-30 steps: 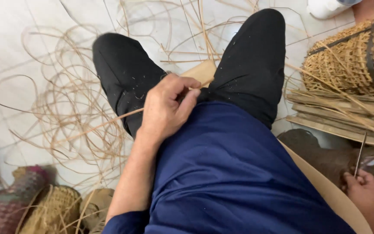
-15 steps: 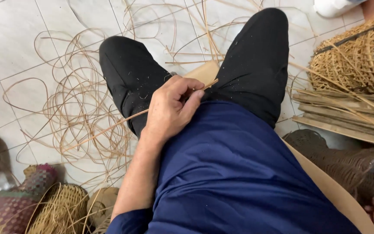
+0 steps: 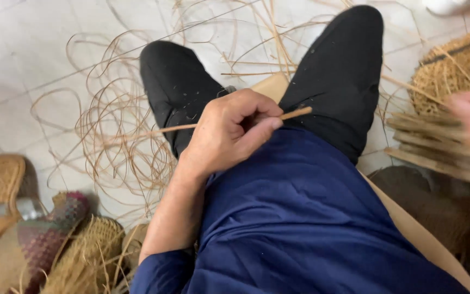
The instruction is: Splitting long rattan strips into thinner pieces by hand using a small blade.
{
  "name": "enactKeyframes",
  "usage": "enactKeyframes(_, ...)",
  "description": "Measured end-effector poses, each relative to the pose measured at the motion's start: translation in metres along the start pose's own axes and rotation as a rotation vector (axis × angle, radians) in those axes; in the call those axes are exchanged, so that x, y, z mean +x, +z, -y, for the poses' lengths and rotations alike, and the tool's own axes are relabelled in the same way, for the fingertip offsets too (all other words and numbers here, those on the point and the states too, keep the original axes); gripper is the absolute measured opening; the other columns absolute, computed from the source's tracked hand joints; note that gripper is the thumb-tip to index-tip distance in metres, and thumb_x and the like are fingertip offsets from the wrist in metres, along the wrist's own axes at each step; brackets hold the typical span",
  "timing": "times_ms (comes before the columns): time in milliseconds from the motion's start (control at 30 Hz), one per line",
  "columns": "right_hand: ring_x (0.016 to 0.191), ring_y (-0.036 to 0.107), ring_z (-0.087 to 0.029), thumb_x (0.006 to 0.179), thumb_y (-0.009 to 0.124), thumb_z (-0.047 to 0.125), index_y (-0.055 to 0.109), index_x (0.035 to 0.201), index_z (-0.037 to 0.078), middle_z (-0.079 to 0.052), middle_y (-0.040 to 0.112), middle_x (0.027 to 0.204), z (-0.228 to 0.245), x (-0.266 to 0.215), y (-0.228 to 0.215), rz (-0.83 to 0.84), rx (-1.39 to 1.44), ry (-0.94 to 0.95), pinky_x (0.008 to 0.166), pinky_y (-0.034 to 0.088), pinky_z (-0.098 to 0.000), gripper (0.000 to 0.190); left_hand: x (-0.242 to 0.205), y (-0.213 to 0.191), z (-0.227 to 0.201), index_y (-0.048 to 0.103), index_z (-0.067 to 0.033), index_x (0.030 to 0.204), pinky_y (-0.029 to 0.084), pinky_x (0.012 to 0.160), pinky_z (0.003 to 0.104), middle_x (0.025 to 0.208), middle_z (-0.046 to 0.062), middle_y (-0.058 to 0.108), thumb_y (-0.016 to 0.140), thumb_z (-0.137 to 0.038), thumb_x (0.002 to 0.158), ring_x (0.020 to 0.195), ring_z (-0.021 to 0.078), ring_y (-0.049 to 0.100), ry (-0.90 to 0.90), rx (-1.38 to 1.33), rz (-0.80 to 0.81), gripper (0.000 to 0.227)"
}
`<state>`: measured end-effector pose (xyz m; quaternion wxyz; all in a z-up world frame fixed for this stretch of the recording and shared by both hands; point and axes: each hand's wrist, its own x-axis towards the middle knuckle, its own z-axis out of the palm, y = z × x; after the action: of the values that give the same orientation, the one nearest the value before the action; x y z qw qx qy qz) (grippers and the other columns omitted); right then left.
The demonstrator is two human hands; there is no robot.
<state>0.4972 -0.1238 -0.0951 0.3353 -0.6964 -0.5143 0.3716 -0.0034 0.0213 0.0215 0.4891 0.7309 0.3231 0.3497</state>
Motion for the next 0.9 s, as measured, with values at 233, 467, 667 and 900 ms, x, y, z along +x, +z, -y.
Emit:
enactKeyframes(233, 0.081, 0.076, -0.016, 0.103, 0.059, 0.023, 0.073, 0.11, -0.003, -0.014, 0.076, 0.087, 0.23, 0.071, 0.191, 0.766, 0.352, -0.378, 0.072, 0.066, -0.0336, 0.031, -0.016, -0.017, -0.021, 0.074, -0.0107, 0.091, 0.056, 0.063, 0.035, 0.072, 0.008, 0.064, 0.076, -0.015, 0.089, 0.067, 0.0217, 0.067, -0.069, 0.024, -0.096, 0.006)
enactKeyframes(467, 0.061, 0.067, -0.017, 0.098, 0.061, 0.004, 0.066, 0.096, -0.011, -0.016, 0.067, 0.07, 0.21, 0.075, 0.238, 0.949, 0.775, -0.303, 0.055, 0.062, -0.0304, 0.017, -0.039, -0.019, -0.006, 0.072, -0.0111, 0.088, 0.056, 0.062, 0.031, 0.069, 0.002, 0.063, 0.075, -0.017, 0.088, 0.067, 0.0144, 0.064, -0.137, -0.083, -0.139, 0.007)
enactKeyframes(667, 0.054, 0.062, -0.021, 0.088, 0.068, -0.008, 0.062, 0.098, -0.016, -0.023, 0.062, 0.067, 0.199, 0.068, 0.248, 0.999, 1.169, -0.246, 0.053, 0.057, -0.0336, 0.014, -0.03, -0.006, 0.024, 0.07, -0.005, 0.101, 0.049, 0.058, 0.018, 0.075, -0.003, 0.064, 0.078, -0.012, 0.095, 0.064, 0.0004, 0.055, -0.124, -0.598, -0.001, 0.012)
enactKeyframes(900, 0.056, 0.07, -0.022, 0.09, 0.071, -0.001, 0.064, 0.098, -0.017, -0.027, 0.068, 0.07, 0.197, 0.065, 0.247, 0.948, 1.169, -0.253, 0.055, 0.06, -0.0302, 0.019, -0.036, -0.007, 0.021, 0.07, -0.0044, 0.103, 0.047, 0.059, 0.018, 0.073, -0.004, 0.061, 0.077, -0.017, 0.097, 0.064, 0.0006, 0.053, -0.075, -0.524, -0.082, 0.015)
